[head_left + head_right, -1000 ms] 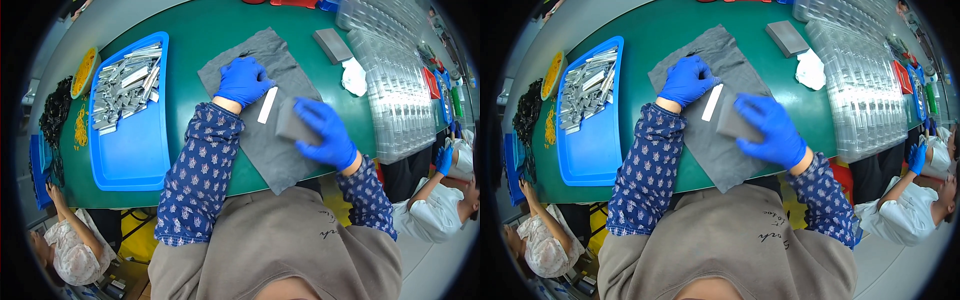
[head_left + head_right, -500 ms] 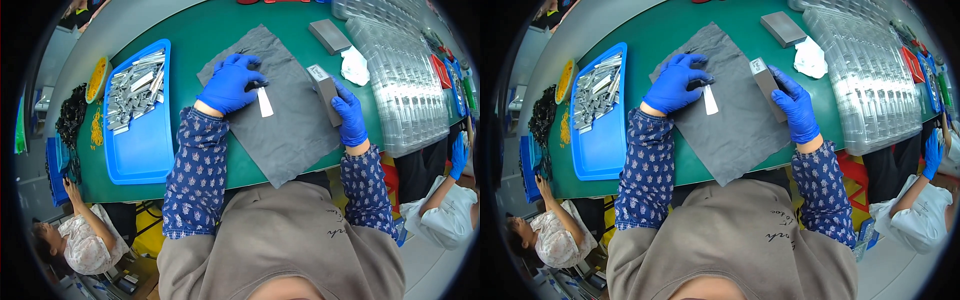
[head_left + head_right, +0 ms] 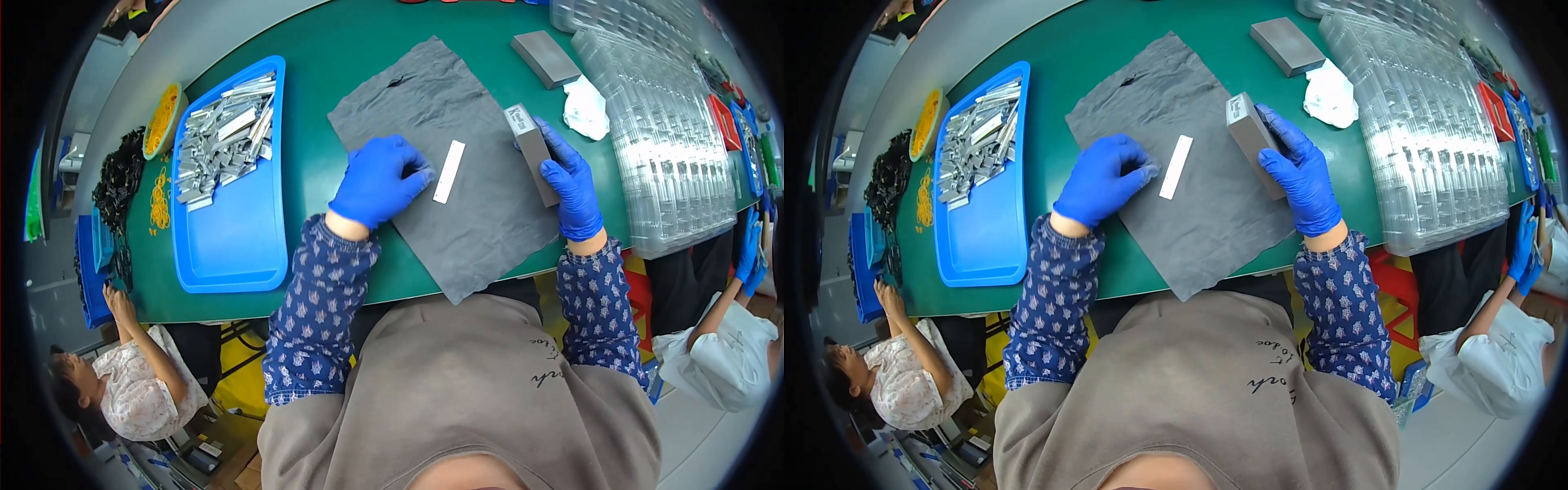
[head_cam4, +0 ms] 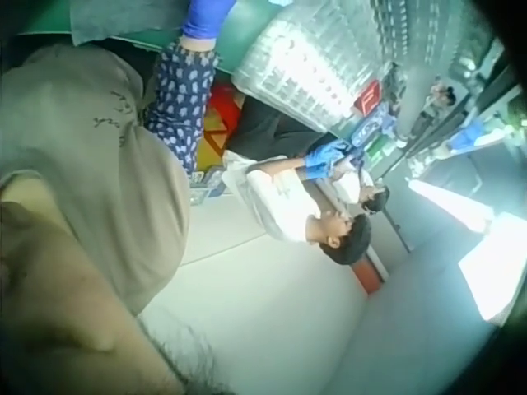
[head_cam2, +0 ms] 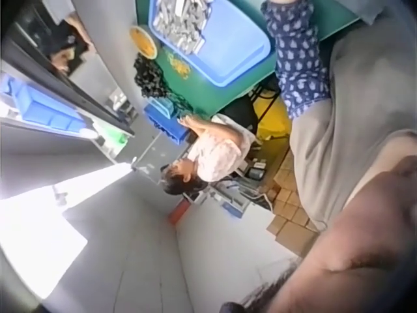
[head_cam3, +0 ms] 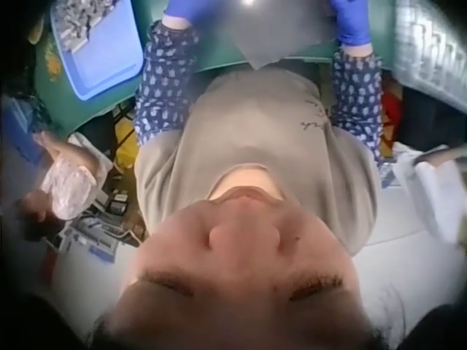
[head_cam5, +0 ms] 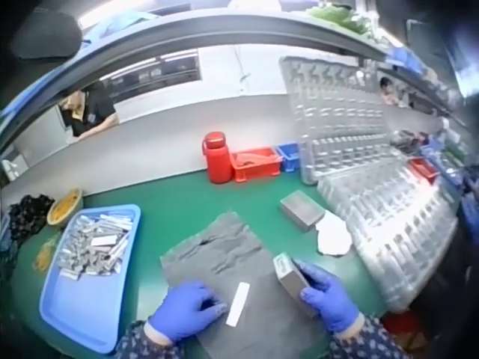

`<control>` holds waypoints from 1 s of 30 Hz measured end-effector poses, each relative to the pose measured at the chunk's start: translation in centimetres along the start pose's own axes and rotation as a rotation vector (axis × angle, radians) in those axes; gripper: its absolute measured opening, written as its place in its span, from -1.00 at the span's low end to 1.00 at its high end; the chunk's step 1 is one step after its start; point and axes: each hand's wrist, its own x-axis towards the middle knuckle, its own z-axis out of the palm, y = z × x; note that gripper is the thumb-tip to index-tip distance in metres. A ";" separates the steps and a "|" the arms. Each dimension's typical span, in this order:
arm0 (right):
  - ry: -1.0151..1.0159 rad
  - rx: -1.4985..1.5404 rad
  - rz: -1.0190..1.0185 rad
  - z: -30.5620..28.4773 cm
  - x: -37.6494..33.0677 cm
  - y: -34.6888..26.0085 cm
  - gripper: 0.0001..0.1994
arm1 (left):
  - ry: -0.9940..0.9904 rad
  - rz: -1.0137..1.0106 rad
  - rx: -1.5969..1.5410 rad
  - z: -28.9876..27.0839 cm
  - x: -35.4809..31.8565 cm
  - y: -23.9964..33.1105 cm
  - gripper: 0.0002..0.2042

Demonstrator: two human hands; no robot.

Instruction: Polishing small metal components using a rectangular sanding block on a protective cloth at a factory workbench.

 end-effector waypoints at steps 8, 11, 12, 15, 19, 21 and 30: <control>-0.166 -0.501 -0.237 0.8 0.7 -1.4 -0.42 | 0.123 0.074 0.089 2.2 -0.3 -0.3 -0.84; -0.239 -0.835 -0.462 2.1 1.6 -2.1 -0.39 | 0.084 0.030 0.066 2.2 -0.1 -0.3 -0.84; -0.253 -1.003 -0.475 2.6 1.9 -2.3 -0.38 | 0.075 0.023 0.065 2.2 -0.1 -0.3 -0.85; -0.268 -1.247 -0.473 3.4 2.4 -2.2 -0.37 | 0.111 0.046 0.061 2.3 -0.3 -0.2 -0.86; -0.296 -1.371 -0.407 4.9 1.3 -3.0 -0.39 | 0.135 0.045 0.046 2.7 -0.3 -0.4 -0.87; -0.365 -1.376 -0.411 5.9 0.2 -3.8 -0.40 | 0.124 0.037 0.058 2.6 -0.3 -0.4 -0.87; -0.334 -1.411 -0.429 5.5 0.3 -3.4 -0.40 | 0.115 0.029 0.061 2.6 -0.5 -0.1 -0.87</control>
